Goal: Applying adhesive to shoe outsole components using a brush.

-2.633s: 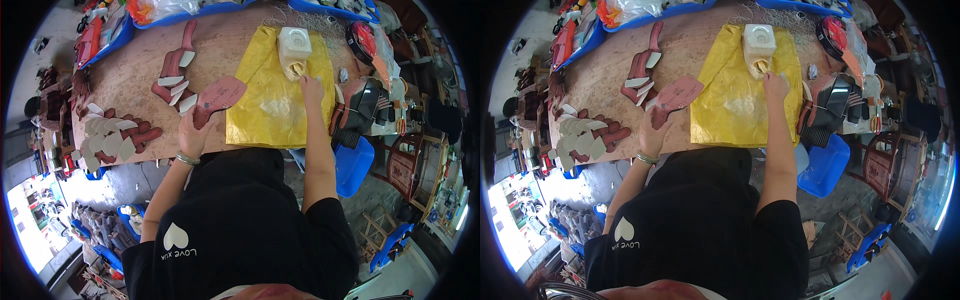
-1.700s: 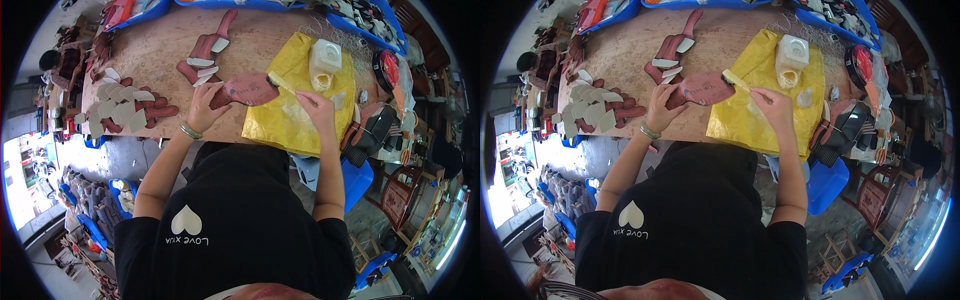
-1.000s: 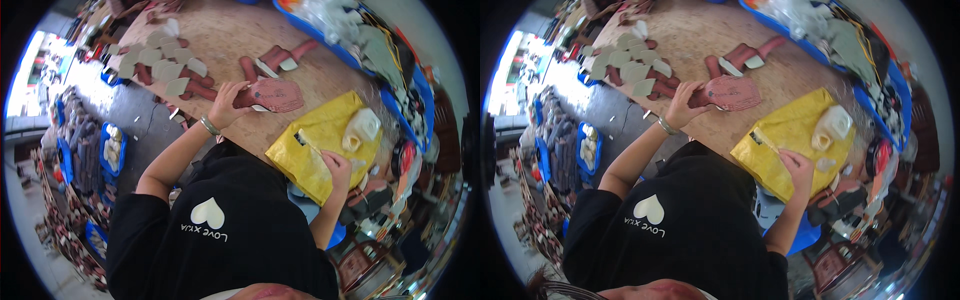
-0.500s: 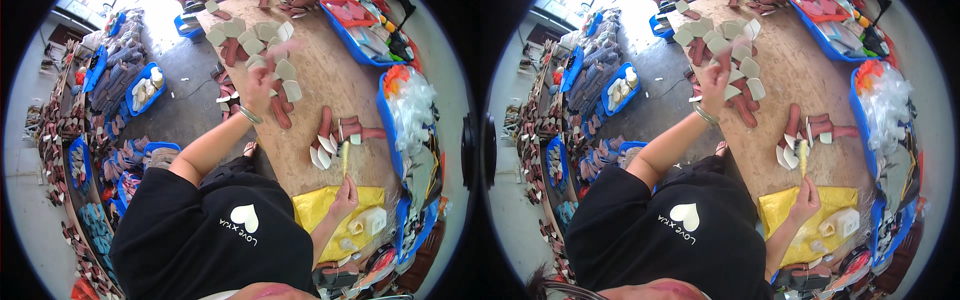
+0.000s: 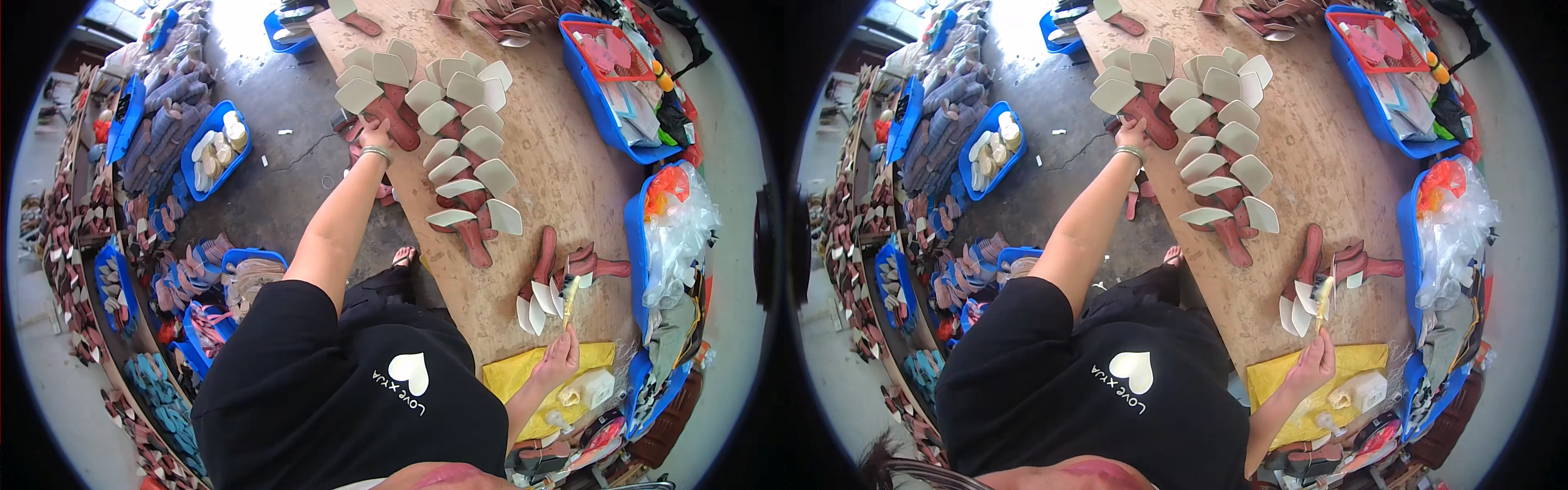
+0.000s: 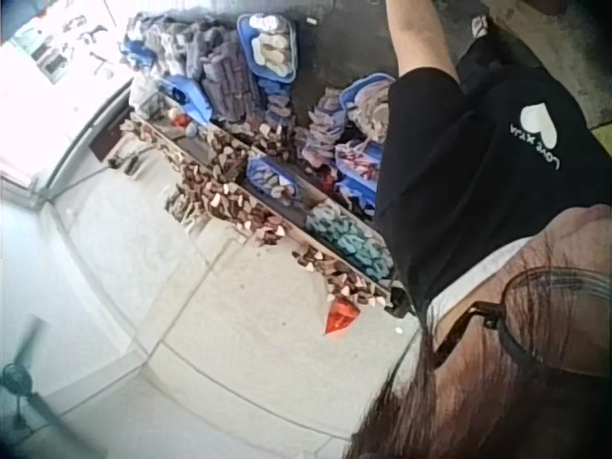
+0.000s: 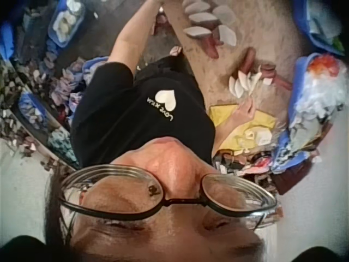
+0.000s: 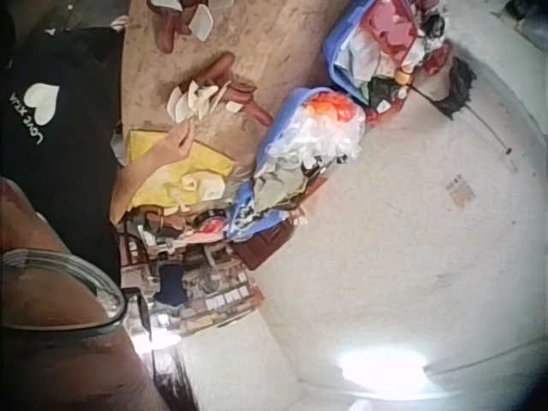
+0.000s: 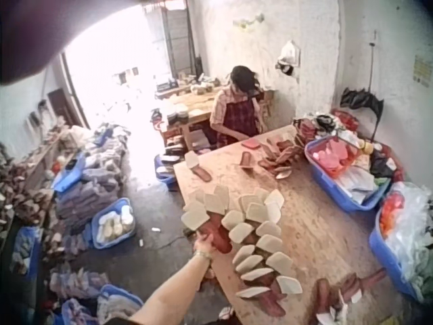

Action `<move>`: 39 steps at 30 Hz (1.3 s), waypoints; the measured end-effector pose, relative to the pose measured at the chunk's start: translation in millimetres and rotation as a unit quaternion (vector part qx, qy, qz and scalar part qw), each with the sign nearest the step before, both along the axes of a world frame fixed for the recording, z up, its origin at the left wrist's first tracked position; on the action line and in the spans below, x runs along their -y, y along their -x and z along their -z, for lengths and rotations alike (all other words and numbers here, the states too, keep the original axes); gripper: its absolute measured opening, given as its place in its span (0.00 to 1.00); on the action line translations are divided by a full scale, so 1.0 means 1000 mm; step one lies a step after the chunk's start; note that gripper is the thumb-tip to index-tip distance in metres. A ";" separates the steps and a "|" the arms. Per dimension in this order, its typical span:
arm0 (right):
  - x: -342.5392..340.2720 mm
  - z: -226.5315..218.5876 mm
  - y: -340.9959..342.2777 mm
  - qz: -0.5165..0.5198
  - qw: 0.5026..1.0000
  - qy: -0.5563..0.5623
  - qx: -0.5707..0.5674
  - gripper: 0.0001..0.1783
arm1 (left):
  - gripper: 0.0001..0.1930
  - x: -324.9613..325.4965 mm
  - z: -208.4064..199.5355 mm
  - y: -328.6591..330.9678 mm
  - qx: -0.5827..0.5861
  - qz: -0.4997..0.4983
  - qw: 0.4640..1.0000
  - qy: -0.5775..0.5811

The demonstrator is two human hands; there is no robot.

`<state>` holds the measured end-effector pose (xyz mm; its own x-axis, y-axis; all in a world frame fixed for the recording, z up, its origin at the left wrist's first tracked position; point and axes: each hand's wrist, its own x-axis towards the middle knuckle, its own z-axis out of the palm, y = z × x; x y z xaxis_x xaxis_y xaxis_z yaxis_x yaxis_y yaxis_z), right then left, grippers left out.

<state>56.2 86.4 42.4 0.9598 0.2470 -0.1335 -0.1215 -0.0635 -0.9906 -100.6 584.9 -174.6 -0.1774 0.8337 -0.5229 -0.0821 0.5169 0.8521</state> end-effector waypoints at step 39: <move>0.290 0.079 0.035 0.483 0.856 0.178 -0.047 0.17 | 0.12 0.325 -0.074 -0.414 -0.073 0.629 -0.150 -0.759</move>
<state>20.8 -203.7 -36.2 0.6750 -0.7274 -0.1235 -0.3652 -0.1840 -0.9126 313.7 260.3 -100.2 0.4112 -0.9114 -0.0149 -0.8888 -0.3973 -0.2287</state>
